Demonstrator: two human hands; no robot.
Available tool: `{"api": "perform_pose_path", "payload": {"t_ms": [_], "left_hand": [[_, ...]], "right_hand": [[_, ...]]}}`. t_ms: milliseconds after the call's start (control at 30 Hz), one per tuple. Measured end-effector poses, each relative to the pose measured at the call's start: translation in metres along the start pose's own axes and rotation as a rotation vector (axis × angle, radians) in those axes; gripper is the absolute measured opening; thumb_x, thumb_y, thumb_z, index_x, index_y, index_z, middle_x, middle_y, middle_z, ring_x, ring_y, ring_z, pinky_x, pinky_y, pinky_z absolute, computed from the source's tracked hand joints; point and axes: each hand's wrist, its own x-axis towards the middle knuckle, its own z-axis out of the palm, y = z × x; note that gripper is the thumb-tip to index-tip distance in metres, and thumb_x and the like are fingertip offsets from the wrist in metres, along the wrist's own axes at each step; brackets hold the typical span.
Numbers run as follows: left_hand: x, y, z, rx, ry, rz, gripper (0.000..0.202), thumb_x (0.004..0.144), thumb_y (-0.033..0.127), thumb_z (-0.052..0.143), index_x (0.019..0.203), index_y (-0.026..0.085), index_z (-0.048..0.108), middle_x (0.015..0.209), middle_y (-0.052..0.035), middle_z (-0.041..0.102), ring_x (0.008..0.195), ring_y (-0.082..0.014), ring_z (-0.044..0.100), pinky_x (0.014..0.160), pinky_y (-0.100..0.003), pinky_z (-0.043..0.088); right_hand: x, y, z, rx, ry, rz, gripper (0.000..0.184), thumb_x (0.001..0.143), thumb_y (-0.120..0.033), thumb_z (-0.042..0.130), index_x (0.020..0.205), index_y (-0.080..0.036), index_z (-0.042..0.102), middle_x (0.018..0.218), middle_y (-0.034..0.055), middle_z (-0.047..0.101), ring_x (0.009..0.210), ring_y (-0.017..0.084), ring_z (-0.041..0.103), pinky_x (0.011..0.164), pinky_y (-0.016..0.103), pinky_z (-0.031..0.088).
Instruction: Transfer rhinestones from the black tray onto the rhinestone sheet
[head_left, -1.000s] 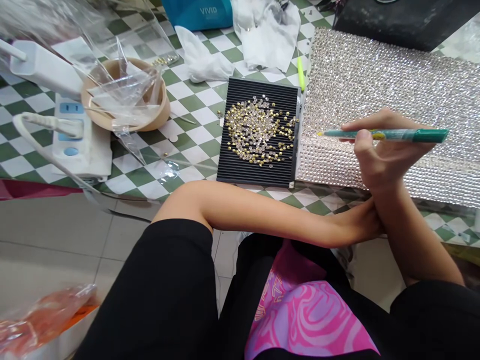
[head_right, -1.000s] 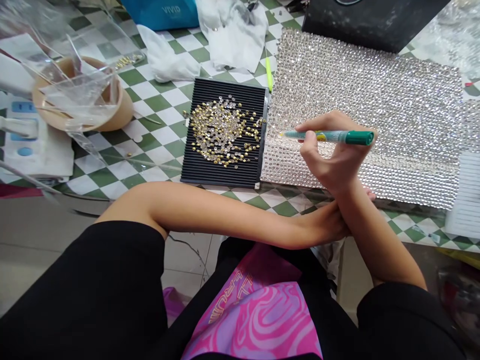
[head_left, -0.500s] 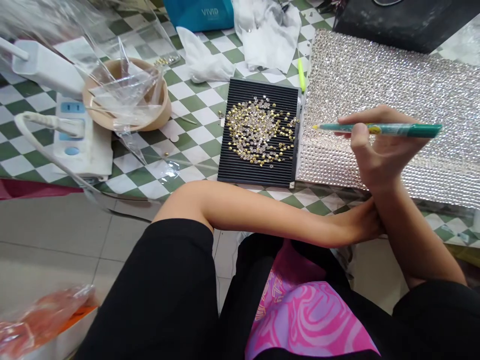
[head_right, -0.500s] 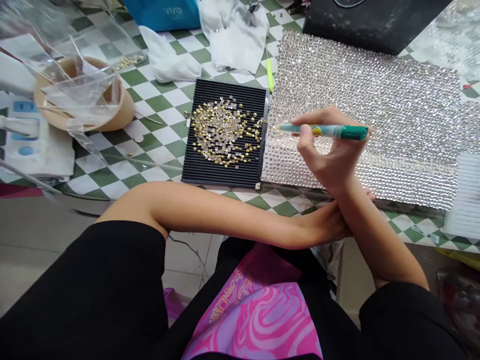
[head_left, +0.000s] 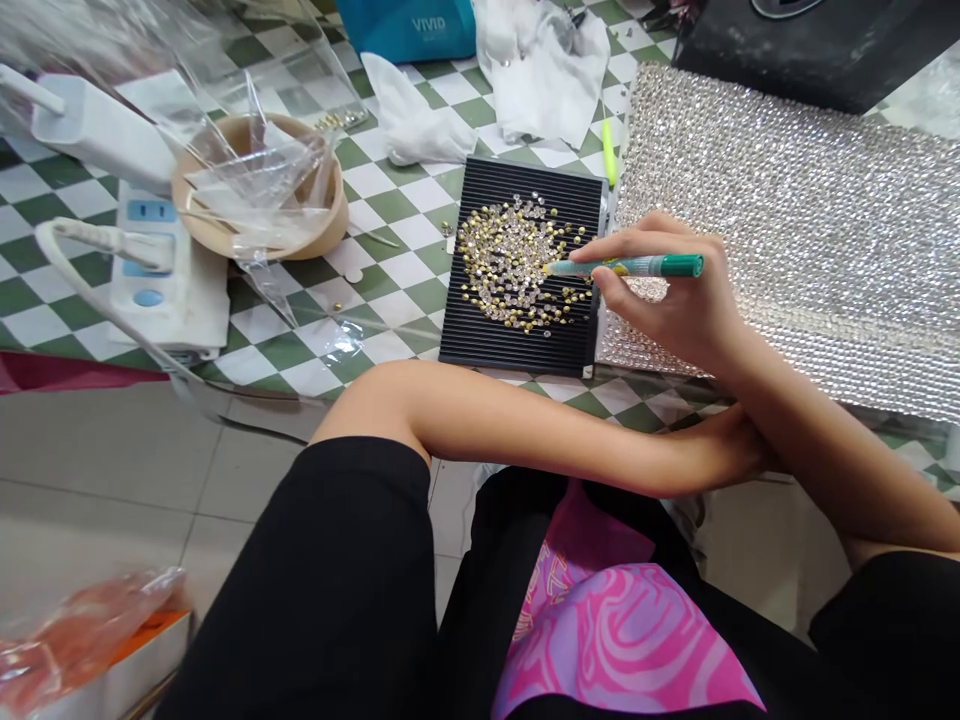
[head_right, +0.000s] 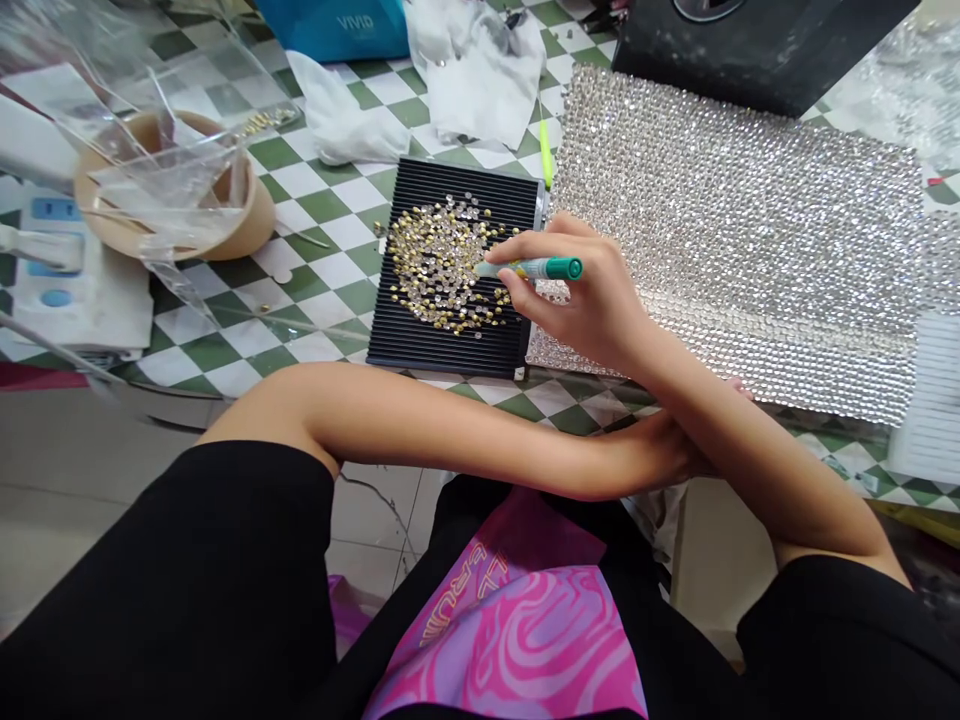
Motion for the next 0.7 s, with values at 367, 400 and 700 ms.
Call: {"api": "perform_pose_path", "payload": {"t_ms": [367, 400, 700], "left_hand": [[-0.004, -0.001, -0.002, -0.056, 0.026, -0.047, 0.072, 0.086, -0.002, 0.014, 0.153, 0.02, 0.031, 0.159, 0.003, 0.037, 0.148, -0.0116, 0.032, 0.124, -0.028, 0.031], [-0.003, -0.002, -0.002, -0.06, 0.025, -0.041, 0.072, 0.086, -0.003, 0.014, 0.153, 0.02, 0.031, 0.16, 0.0028, 0.037, 0.148, -0.0112, 0.031, 0.124, -0.027, 0.031], [-0.009, -0.005, 0.004, -0.155, 0.112, 0.016, 0.064, 0.092, 0.004, 0.011, 0.152, 0.011, 0.032, 0.157, -0.0064, 0.041, 0.145, -0.021, 0.04, 0.126, -0.04, 0.034]], "right_hand": [[-0.001, -0.002, 0.002, 0.018, 0.059, 0.009, 0.016, 0.089, -0.026, 0.059, 0.097, -0.025, 0.072, 0.092, -0.0007, 0.074, 0.078, 0.013, 0.063, 0.076, 0.032, 0.055], [-0.001, -0.002, -0.001, 0.017, 0.074, 0.019, 0.015, 0.089, -0.025, 0.059, 0.096, -0.026, 0.072, 0.092, -0.0002, 0.074, 0.078, 0.013, 0.064, 0.076, 0.033, 0.055], [-0.03, 0.018, -0.028, 0.227, 0.44, 0.109, 0.014, 0.083, -0.022, 0.062, 0.086, -0.02, 0.076, 0.08, 0.0047, 0.073, 0.066, 0.015, 0.068, 0.061, 0.033, 0.055]]}}
